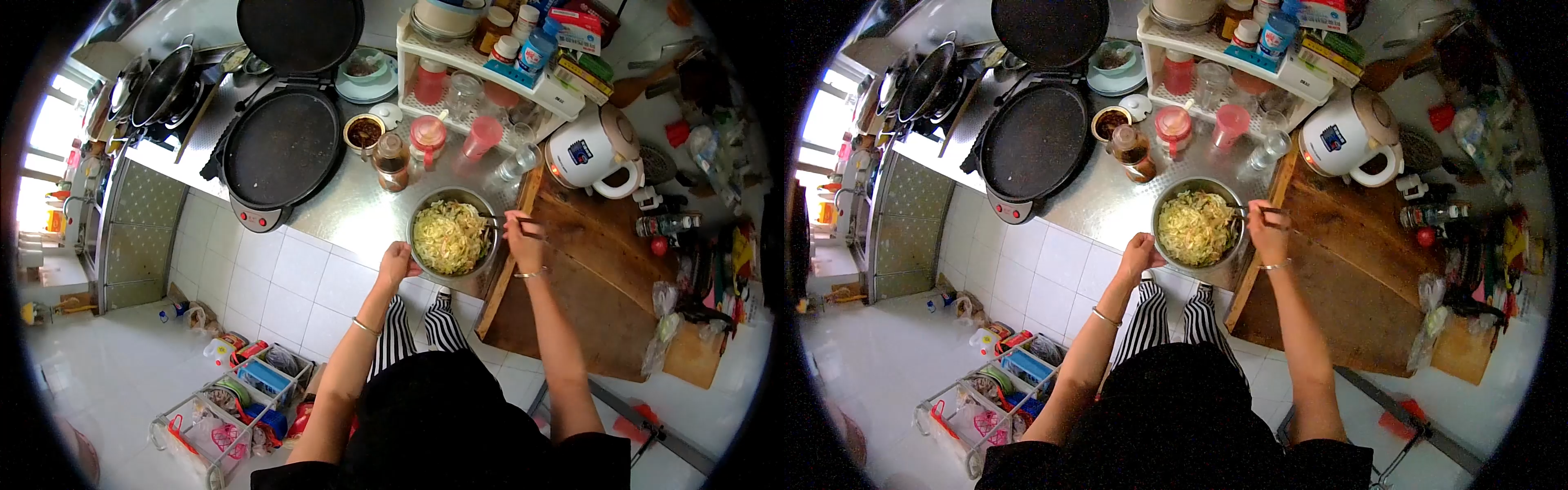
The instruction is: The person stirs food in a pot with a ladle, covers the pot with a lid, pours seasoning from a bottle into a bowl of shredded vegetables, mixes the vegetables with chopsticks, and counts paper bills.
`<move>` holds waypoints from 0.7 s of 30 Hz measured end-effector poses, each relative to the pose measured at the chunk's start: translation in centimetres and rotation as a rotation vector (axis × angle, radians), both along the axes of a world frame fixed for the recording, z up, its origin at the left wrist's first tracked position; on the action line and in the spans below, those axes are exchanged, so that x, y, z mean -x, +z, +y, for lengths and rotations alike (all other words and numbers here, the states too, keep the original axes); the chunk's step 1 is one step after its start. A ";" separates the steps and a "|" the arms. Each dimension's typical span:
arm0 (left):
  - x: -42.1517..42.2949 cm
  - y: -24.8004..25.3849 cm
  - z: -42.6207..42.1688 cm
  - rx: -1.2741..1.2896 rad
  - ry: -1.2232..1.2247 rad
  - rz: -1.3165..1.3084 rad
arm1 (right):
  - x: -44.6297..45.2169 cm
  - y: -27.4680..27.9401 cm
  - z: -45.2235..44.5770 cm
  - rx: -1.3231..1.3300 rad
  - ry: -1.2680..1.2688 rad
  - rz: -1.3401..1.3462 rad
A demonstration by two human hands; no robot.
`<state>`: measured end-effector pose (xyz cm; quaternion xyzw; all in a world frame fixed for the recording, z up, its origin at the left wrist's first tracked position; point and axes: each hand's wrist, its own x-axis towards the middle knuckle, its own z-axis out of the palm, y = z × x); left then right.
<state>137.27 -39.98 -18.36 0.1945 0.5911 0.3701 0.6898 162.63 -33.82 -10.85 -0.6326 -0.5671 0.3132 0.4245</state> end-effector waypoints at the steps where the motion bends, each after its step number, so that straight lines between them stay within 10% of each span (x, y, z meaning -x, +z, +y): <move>1: -0.4 0.5 -0.3 0.001 0.025 -0.003 | 0.6 -1.7 -0.3 0.015 0.005 0.016; 21: -1.1 0.8 -1.7 0.026 0.089 -0.050 | 3.3 3.4 -2.8 0.083 0.080 0.216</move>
